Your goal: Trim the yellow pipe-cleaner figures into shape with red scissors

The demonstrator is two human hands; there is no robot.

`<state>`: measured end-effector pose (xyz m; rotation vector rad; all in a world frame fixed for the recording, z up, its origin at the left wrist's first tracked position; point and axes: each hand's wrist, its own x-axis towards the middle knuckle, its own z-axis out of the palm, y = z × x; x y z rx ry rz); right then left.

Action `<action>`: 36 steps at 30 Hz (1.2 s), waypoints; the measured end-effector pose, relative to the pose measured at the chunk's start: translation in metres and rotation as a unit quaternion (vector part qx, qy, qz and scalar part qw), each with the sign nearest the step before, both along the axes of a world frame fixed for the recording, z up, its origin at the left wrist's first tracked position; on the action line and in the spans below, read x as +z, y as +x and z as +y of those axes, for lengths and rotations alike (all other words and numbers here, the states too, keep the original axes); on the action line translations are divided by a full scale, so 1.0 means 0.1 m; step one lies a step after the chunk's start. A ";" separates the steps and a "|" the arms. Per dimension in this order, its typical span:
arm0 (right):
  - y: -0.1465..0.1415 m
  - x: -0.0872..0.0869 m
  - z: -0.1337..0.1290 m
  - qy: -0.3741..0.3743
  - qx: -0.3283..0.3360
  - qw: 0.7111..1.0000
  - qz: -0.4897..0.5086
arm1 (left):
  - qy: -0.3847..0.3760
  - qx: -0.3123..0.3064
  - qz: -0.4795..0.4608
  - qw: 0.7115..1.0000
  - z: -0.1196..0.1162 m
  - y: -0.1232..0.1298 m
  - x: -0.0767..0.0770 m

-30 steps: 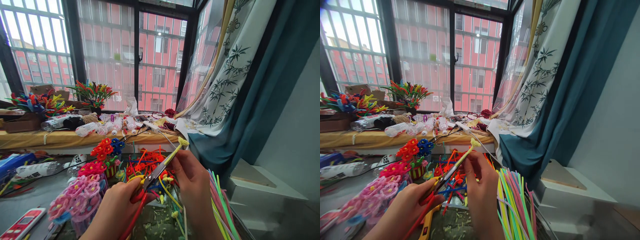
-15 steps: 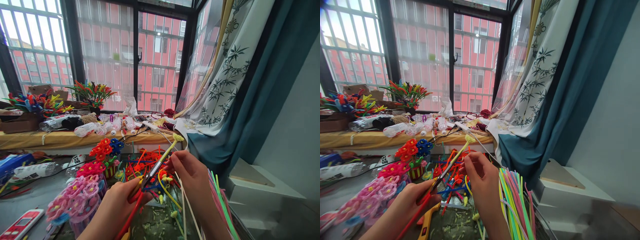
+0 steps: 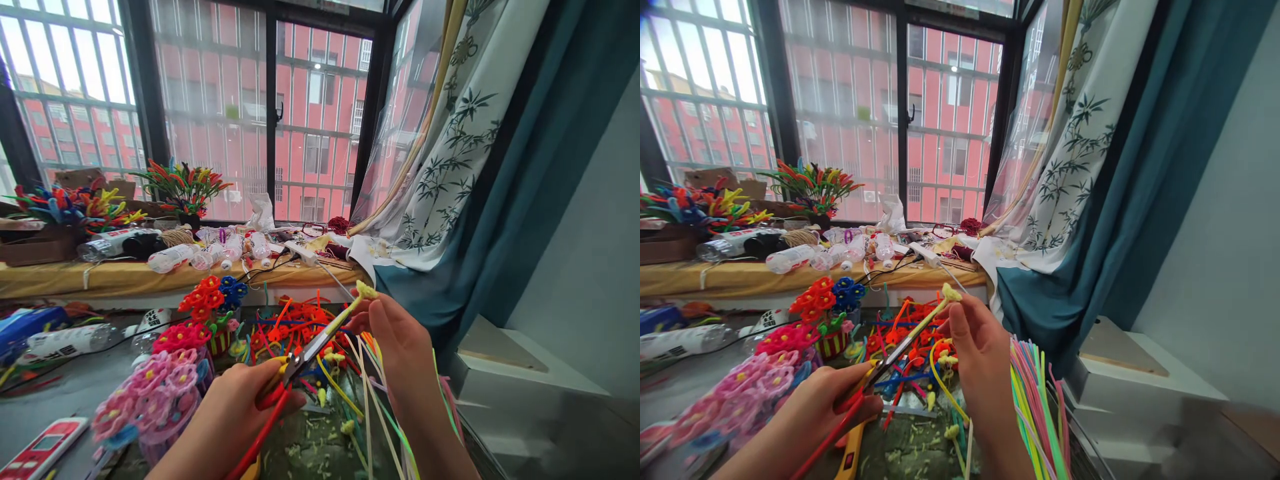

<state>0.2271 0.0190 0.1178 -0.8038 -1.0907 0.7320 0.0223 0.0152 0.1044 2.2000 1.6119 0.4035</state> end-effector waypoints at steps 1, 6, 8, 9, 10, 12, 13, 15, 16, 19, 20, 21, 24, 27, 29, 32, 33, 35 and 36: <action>0.00 0.00 0.00 0.003 0.003 1.000 0.010 | -0.002 0.002 0.012 1.000 -0.01 0.01 0.01; 0.02 0.03 -0.01 -0.006 -0.013 1.000 0.012 | 0.005 0.015 0.074 0.997 -0.04 0.03 0.06; 0.04 0.04 -0.02 -0.020 -0.022 1.000 0.005 | 0.013 0.022 0.093 0.995 -0.04 0.04 0.08; 0.04 0.04 -0.03 -0.026 -0.027 0.999 0.002 | 0.018 0.024 0.100 0.995 -0.05 0.04 0.08; 0.05 0.04 -0.04 -0.031 -0.031 0.999 -0.003 | 0.023 0.026 0.104 0.994 -0.05 0.04 0.09; 0.06 0.04 -0.05 -0.033 -0.039 0.999 -0.015 | 0.030 0.033 0.116 0.992 -0.07 0.04 0.11; 0.06 0.04 -0.06 -0.033 -0.043 0.998 -0.021 | 0.033 0.037 0.122 0.991 -0.07 0.04 0.12; 0.07 0.05 -0.06 -0.030 -0.050 0.998 -0.030 | 0.034 0.041 0.130 0.990 -0.09 0.03 0.14; 0.06 0.05 -0.06 -0.029 -0.053 0.998 -0.032 | 0.032 0.041 0.133 0.990 -0.10 0.03 0.15; 0.06 0.05 -0.07 -0.027 -0.054 0.998 -0.032 | 0.030 0.038 0.136 0.990 -0.10 0.03 0.15; 0.06 0.05 -0.07 -0.026 -0.053 0.998 -0.032 | 0.032 0.039 0.136 0.989 -0.11 0.02 0.15; 0.06 0.05 -0.08 -0.027 -0.053 0.998 -0.031 | 0.033 0.039 0.136 0.989 -0.11 0.02 0.15; 0.05 0.07 -0.09 -0.026 -0.055 0.998 -0.033 | 0.033 0.045 0.132 0.990 -0.11 0.02 0.15; 0.05 0.07 -0.09 -0.019 -0.055 0.998 -0.027 | 0.031 0.041 0.125 0.991 -0.11 0.01 0.13; 0.06 0.06 -0.08 -0.013 -0.053 0.998 -0.020 | 0.032 0.036 0.118 0.992 -0.10 0.00 0.11; 0.07 0.05 -0.05 -0.008 -0.055 0.998 -0.014 | 0.030 0.032 0.106 0.993 -0.09 0.00 0.09; 0.07 0.04 -0.05 -0.007 -0.057 0.998 -0.012 | 0.029 0.031 0.101 0.994 -0.08 0.00 0.08; 0.07 0.04 -0.04 -0.009 -0.058 0.998 -0.008 | 0.022 0.027 0.090 0.995 -0.08 0.00 0.08; 0.07 0.05 -0.05 -0.013 -0.056 0.998 -0.004 | 0.020 0.023 0.084 0.996 -0.08 0.00 0.08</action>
